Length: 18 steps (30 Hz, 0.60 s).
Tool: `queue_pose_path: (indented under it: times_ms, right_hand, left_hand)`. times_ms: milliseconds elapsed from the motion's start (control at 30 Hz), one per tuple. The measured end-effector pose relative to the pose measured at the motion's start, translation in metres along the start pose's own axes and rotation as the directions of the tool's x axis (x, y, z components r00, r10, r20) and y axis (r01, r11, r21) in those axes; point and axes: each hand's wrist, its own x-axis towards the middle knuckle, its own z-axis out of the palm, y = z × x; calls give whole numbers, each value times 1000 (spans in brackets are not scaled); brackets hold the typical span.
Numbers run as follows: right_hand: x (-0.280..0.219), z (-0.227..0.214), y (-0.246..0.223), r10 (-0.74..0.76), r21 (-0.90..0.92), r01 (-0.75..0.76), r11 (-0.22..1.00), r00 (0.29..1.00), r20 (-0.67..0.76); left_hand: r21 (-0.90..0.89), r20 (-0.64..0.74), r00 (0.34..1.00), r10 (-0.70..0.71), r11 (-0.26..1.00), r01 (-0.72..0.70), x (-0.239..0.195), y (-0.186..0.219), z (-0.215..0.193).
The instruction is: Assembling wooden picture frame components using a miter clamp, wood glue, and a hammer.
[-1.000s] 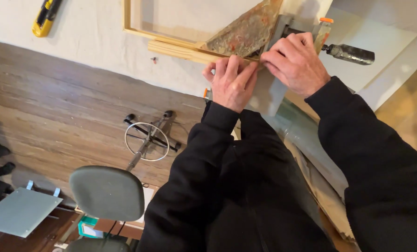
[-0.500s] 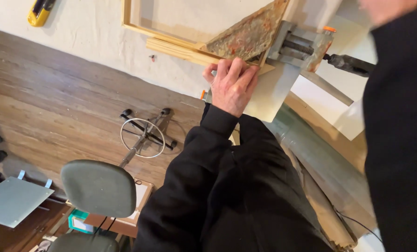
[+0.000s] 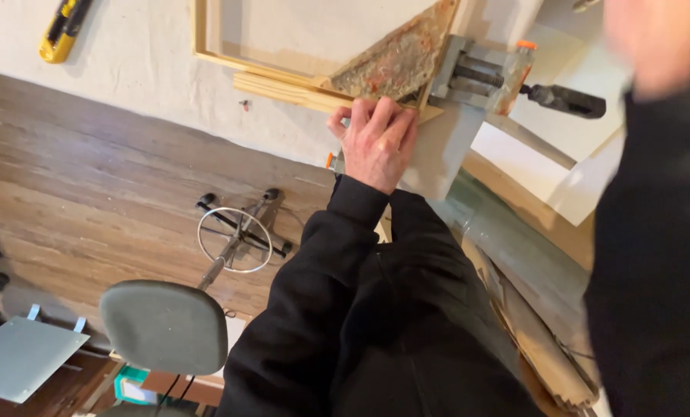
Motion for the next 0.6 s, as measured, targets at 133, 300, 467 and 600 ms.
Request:
queue_pose_path:
  times_ms: [133, 300, 467, 600]
  right_hand:
    - [-89, 16, 8, 119, 78, -117, 990, 992, -32]
    - [-197, 47, 3, 301, 147, -295, 944, 954, -20]
    - [-243, 64, -2, 462, -167, -448, 878, 885, 57]
    - [-245, 68, -9, 473, -155, -458, 875, 878, 72]
  left_hand:
    - [-69, -10, 999, 30, 997, -31, 1, -3, -2]
    - [-56, -21, 998, 51, 997, -52, -1, -7, 4]
    - [-59, -11, 997, 79, 995, -79, -1, -6, 3]
    - [-52, -17, 996, 92, 994, -93, -4, -10, 8]
